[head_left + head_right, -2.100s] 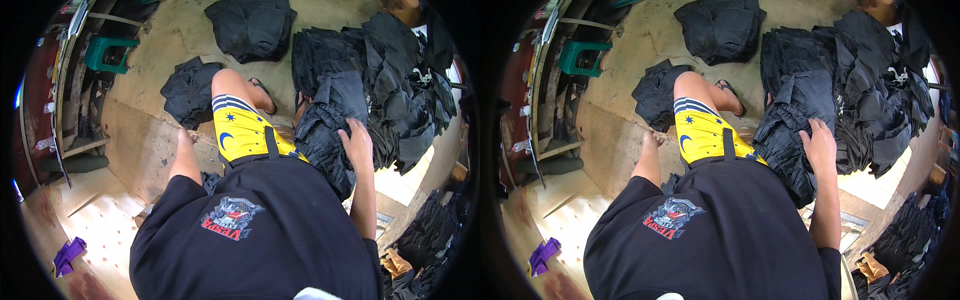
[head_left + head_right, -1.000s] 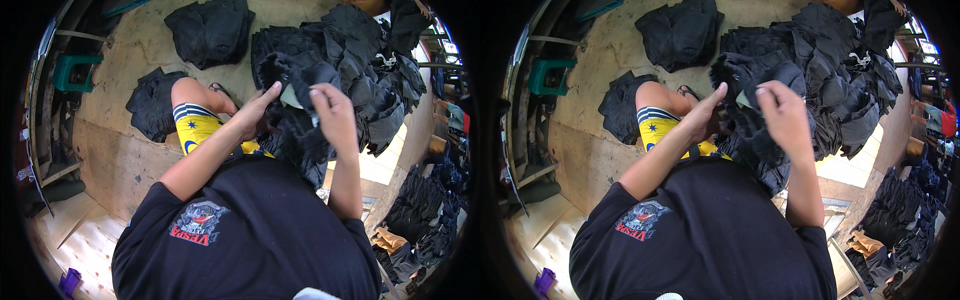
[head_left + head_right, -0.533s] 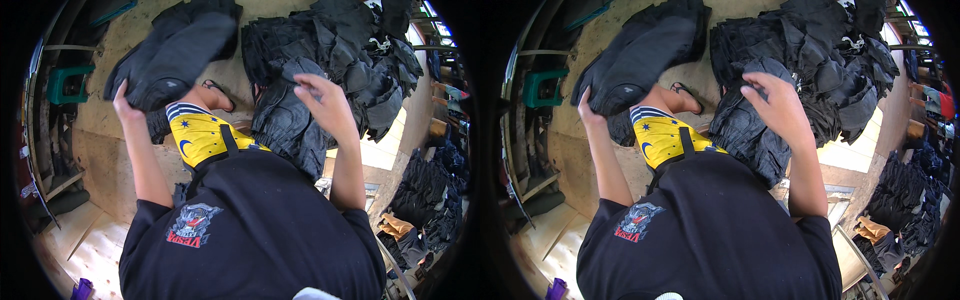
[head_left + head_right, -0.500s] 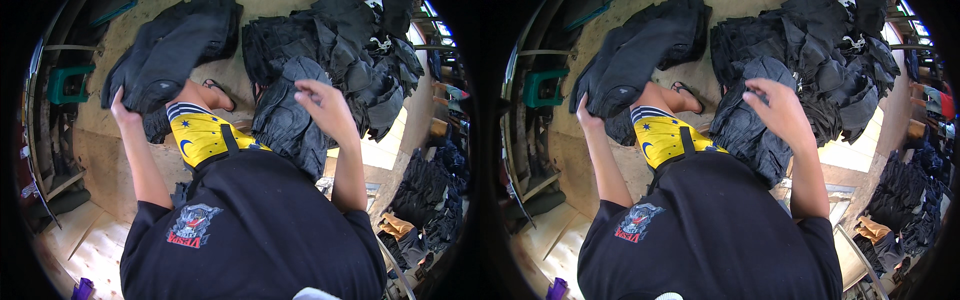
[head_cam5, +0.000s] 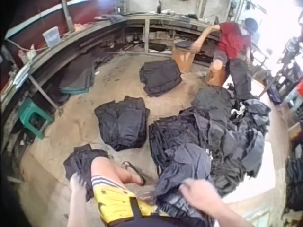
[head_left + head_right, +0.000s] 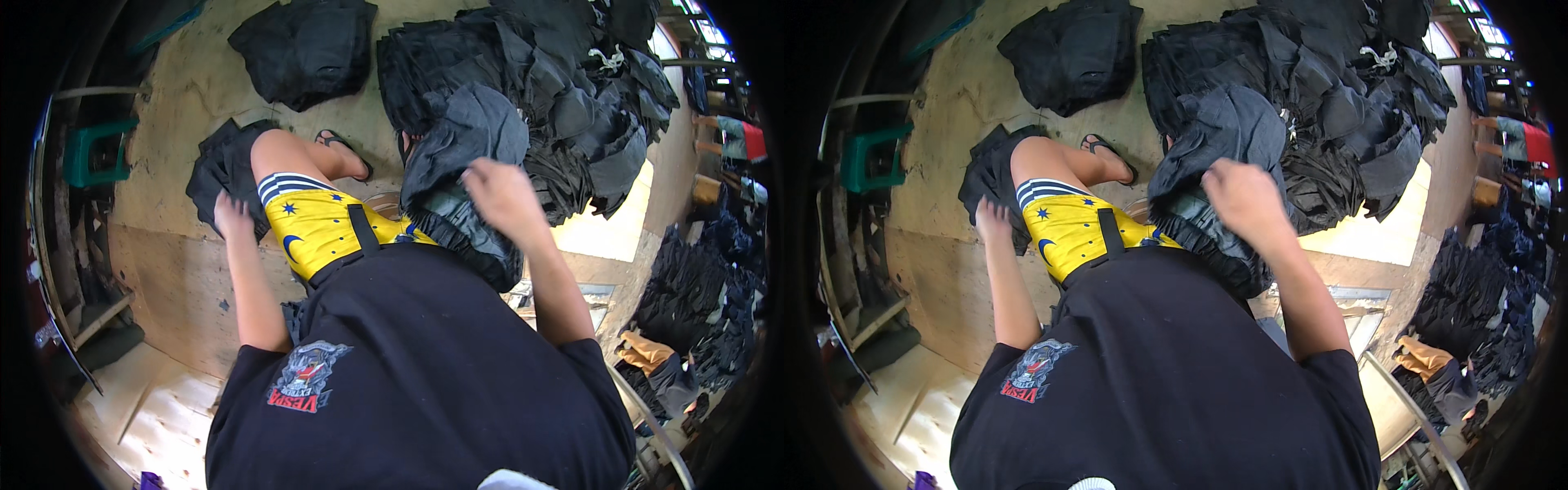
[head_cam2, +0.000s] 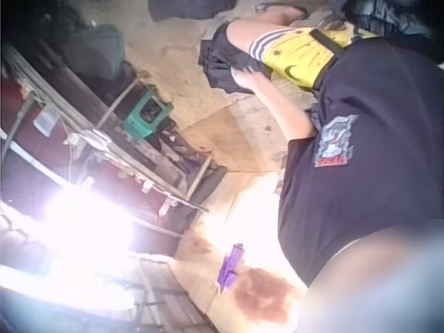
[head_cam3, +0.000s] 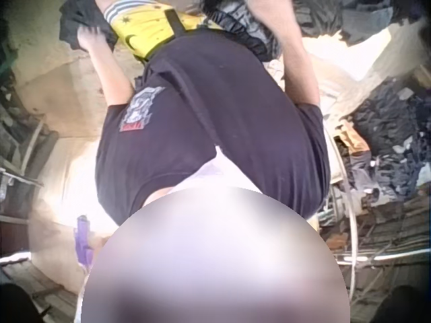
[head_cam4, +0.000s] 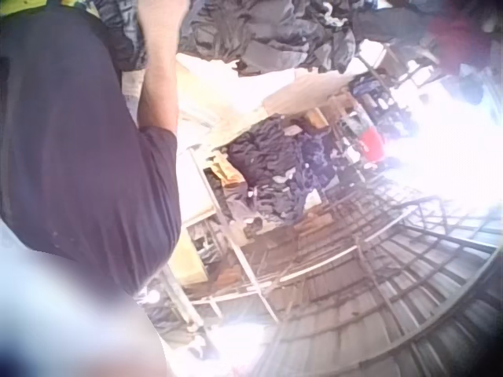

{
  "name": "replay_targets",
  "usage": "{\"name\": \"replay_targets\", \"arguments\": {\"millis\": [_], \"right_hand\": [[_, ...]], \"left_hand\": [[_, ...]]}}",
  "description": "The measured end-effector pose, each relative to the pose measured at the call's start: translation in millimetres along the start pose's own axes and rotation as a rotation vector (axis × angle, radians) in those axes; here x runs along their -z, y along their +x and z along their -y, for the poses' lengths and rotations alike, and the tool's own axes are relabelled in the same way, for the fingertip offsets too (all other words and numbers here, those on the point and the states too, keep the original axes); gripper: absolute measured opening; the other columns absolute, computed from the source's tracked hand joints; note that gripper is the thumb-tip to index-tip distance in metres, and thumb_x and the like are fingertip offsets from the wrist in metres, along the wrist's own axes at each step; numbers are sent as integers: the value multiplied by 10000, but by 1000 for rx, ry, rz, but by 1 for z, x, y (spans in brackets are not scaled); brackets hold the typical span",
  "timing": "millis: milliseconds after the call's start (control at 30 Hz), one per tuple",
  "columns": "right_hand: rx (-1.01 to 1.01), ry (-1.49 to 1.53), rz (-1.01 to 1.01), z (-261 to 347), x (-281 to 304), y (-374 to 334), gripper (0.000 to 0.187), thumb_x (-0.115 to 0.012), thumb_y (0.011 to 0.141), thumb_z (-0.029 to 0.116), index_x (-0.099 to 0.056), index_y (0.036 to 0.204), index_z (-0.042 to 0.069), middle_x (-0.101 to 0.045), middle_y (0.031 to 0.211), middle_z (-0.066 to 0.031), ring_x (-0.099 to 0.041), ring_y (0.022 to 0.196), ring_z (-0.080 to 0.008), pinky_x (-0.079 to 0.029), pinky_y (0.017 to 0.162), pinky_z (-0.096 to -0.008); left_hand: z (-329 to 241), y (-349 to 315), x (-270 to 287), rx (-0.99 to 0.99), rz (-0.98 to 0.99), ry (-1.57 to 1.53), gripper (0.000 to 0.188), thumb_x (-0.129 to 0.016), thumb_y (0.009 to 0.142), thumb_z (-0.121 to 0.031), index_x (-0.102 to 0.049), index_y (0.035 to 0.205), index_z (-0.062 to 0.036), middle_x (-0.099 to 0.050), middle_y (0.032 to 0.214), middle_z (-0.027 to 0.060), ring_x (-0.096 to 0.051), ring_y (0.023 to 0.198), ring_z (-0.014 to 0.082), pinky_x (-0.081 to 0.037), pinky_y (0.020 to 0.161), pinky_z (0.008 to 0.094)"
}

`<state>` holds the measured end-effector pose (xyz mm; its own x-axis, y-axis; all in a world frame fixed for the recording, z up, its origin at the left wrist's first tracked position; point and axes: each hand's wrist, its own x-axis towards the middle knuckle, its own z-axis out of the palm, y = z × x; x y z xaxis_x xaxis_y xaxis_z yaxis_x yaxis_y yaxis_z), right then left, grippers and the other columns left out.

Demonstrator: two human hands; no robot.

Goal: The person sits on the floor and repeatedly picks up black fabric pieces from a large pile. They unfold each piece, smooth it out, and fold it into a smaller rectangle before placing it into a separate stack. The person continues this process for multiple items throughout the clip.

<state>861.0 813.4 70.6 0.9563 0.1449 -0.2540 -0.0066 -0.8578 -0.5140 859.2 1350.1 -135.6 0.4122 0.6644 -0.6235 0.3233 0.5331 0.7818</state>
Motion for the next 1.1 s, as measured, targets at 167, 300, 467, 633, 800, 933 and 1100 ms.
{"name": "replay_targets", "arguments": {"millis": [167, 300, 467, 633, 800, 933, 1100], "right_hand": [[-189, 297, -113, -15, 57, 34, 361, -639, 1045, 255, -619, 919, -82, -566, 741, -228, -507, 679, -252, -483, 704, -421], [-143, 268, -131, 2, 78, 39, 344, -643, 1045, 256, -659, 993, -84, -608, 753, -213, -533, 684, -234, -496, 717, -396], [11, 346, -229, 30, 78, 33, 314, -658, 1038, 241, -698, 1054, -69, -659, 802, -227, -607, 710, -261, -518, 742, -382], [28, 383, -255, 38, 81, 29, 300, -701, 1013, 210, -747, 1165, -45, -776, 972, -198, -719, 858, -227, -552, 831, -342], [129, 544, -264, 65, 71, 38, 328, -719, 1032, 157, -737, 1298, -34, -793, 1140, -117, -700, 1046, -144, -539, 989, -314], [528, 582, 13, 92, 54, 43, 428, -657, 1102, 177, -628, 1476, -28, -674, 1461, -137, -659, 1311, -205, -527, 1078, -314], [354, 877, -189, 74, 77, 47, 364, -616, 1125, 168, -662, 1430, -24, -716, 1372, -114, -683, 1279, -189, -552, 1047, -312]], "left_hand": [[-6, -145, -133, -341, 636, 228, 436, -706, 1069, -260, -622, 1444, -55, -658, 1391, 77, -650, 1185, 166, -569, 928, 332], [0, -263, -183, -107, 1015, 384, 526, -688, 1084, -389, -575, 1480, -62, -622, 1435, 63, -634, 1250, 178, -566, 952, 346], [9, -335, -194, -95, 1210, 393, 991, -875, 925, -329, -300, 1658, 9, -541, 1541, 211, -551, 1390, 216, -461, 1150, 357], [9, -327, -194, -51, 1232, 283, 992, -863, 931, -310, -277, 1666, 7, -523, 1563, 178, -560, 1387, 235, -474, 1141, 351], [10, -335, -180, 263, 1192, 108, 937, -825, 972, -401, -306, 1666, -42, -535, 1560, 137, -548, 1416, 252, -454, 1183, 391], [-9, -331, -188, 476, 1121, -8, 666, -689, 1028, -482, -541, 1521, -60, -638, 1445, 88, -588, 1391, 235, -467, 1190, 420], [-86, -259, -251, 197, 972, -223, 433, -669, 991, -260, -687, 1329, 9, -721, 1367, 176, -717, 1219, 337, -553, 1119, 489]]}}
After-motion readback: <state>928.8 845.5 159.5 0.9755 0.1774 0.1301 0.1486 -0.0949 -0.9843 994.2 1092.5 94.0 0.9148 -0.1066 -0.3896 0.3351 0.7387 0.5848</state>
